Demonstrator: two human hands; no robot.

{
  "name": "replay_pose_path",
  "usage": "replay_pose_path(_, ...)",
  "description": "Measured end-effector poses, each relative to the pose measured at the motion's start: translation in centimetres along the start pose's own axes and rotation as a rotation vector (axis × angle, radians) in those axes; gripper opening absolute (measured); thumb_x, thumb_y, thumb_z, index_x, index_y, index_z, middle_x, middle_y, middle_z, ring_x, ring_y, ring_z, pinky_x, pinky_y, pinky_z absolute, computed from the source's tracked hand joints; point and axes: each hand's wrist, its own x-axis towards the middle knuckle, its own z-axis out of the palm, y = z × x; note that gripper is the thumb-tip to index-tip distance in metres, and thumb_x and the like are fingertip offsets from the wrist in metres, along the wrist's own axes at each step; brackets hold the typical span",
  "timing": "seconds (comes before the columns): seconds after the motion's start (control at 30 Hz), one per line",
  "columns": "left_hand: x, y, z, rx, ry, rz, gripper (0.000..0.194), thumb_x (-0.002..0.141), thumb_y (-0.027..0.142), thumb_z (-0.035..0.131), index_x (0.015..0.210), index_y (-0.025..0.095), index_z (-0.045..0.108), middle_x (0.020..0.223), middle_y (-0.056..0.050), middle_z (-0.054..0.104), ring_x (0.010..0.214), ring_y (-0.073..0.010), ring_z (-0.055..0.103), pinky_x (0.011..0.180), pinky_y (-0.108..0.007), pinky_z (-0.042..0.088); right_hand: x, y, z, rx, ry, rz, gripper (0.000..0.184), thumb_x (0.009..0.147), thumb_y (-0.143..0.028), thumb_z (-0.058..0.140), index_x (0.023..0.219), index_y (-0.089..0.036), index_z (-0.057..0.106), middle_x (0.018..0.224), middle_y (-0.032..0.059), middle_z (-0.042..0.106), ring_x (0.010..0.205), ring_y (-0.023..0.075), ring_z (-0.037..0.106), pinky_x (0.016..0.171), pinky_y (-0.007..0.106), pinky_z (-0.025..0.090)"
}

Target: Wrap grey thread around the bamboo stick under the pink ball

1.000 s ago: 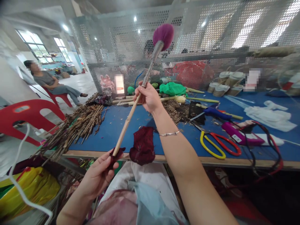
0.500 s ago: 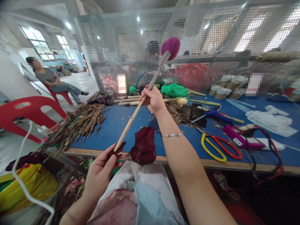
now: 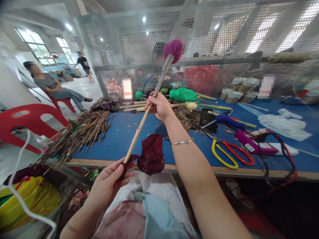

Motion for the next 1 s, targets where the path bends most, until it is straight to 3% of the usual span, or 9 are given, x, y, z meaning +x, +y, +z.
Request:
replay_pose_path(0.17, -0.1, -0.4, 0.9, 0.019, -0.063, -0.147, 0.039, 0.067, 0.032, 0.075, 0.100, 0.014, 0.066, 0.094, -0.012, 0.070, 0.073, -0.0132, 0.067, 0.056, -0.015, 0.050, 0.2, 1.9, 0.0, -0.058, 0.027, 0.197, 0.020, 0.073, -0.017, 0.054, 0.086, -0.021, 0.038, 0.056, -0.0079, 0.053, 0.044, 0.0114, 0.058, 0.039, 0.019, 0.044)
replay_pose_path(0.47, -0.2, -0.6, 1.2, 0.037, -0.068, -0.193, 0.046, 0.064, 0.035, 0.077, 0.103, 0.013, 0.064, 0.088, -0.010, 0.070, 0.066, -0.0091, 0.064, 0.051, -0.012, 0.044, 0.0, 5.2, -0.2, -0.186, 0.086, 0.500, 0.011, 0.078, -0.012, 0.050, 0.081, -0.019, 0.042, 0.055, -0.0048, 0.054, 0.046, 0.0113, 0.059, 0.038, 0.017, 0.043)
replay_pose_path(0.6, -0.2, -0.5, 0.9, 0.079, -0.067, -0.189, 0.046, 0.066, 0.035, 0.076, 0.105, 0.014, 0.063, 0.090, -0.010, 0.069, 0.067, -0.0099, 0.064, 0.055, -0.015, 0.047, 0.0, 4.5, -0.3, -0.588, 0.122, 0.544, 0.013, 0.080, -0.026, 0.056, 0.077, -0.018, 0.046, 0.053, -0.0016, 0.054, 0.043, 0.0114, 0.054, 0.040, 0.020, 0.042)
replay_pose_path(0.67, -0.2, -0.4, 0.9, 0.108, -0.073, -0.188, 0.046, 0.066, 0.035, 0.075, 0.105, 0.015, 0.063, 0.091, -0.010, 0.069, 0.068, -0.0102, 0.064, 0.056, -0.015, 0.047, -0.7, 3.0, 0.1, -0.856, 0.200, 0.441, 0.022, 0.073, -0.033, 0.066, 0.077, -0.018, 0.050, 0.051, -0.0011, 0.053, 0.042, 0.0118, 0.051, 0.041, 0.022, 0.039)
replay_pose_path(0.73, -0.2, -0.3, 0.9, 0.143, -0.089, -0.185, 0.045, 0.067, 0.036, 0.074, 0.106, 0.016, 0.063, 0.091, -0.009, 0.069, 0.068, -0.0103, 0.064, 0.055, -0.015, 0.045, -2.8, 0.9, 1.2, -1.019, 0.263, 0.207, 0.031, 0.063, -0.034, 0.075, 0.080, -0.018, 0.054, 0.052, -0.0016, 0.052, 0.045, 0.0120, 0.048, 0.044, 0.023, 0.036)
replay_pose_path(0.8, -0.1, -0.3, 0.9, 0.189, -0.108, -0.175, 0.044, 0.068, 0.037, 0.073, 0.105, 0.016, 0.063, 0.091, -0.009, 0.068, 0.067, -0.0103, 0.063, 0.054, -0.015, 0.043, -6.5, -1.1, 2.8, -1.032, 0.178, 0.000, 0.028, 0.063, -0.034, 0.075, 0.081, -0.019, 0.058, 0.055, -0.0008, 0.054, 0.049, 0.0122, 0.046, 0.047, 0.024, 0.034)
replay_pose_path(0.87, 0.0, -0.5, 0.9, 0.239, -0.132, -0.156, 0.045, 0.069, 0.039, 0.071, 0.106, 0.015, 0.063, 0.090, -0.009, 0.068, 0.067, -0.0106, 0.062, 0.054, -0.016, 0.041, -11.4, -2.4, 4.6, -0.992, -0.032, 0.020, 0.017, 0.075, -0.036, 0.064, 0.073, -0.020, 0.060, 0.056, -0.0007, 0.055, 0.051, 0.0120, 0.045, 0.048, 0.023, 0.032)
replay_pose_path(0.93, 0.2, -1.0, 1.0, 0.294, -0.171, -0.121, 0.048, 0.070, 0.040, 0.070, 0.109, 0.014, 0.062, 0.081, -0.006, 0.067, 0.064, -0.0103, 0.060, 0.053, -0.016, 0.039, -16.5, -2.5, 6.0, -0.900, -0.184, 0.181, 0.018, 0.080, -0.032, 0.058, 0.068, -0.019, 0.060, 0.057, -0.0015, 0.055, 0.052, 0.0108, 0.045, 0.048, 0.022, 0.030)
replay_pose_path(1.0, 0.3, -1.6, 1.2, 0.360, -0.212, -0.068, 0.049, 0.071, 0.038, 0.068, 0.112, 0.013, 0.061, 0.071, -0.003, 0.063, 0.057, -0.0086, 0.054, 0.052, -0.017, 0.037, -20.8, -1.6, 6.8, -0.814, -0.173, 0.349, 0.019, 0.081, -0.031, 0.055, 0.068, -0.018, 0.058, 0.056, -0.0027, 0.053, 0.050, 0.0096, 0.042, 0.047, 0.022, 0.029)
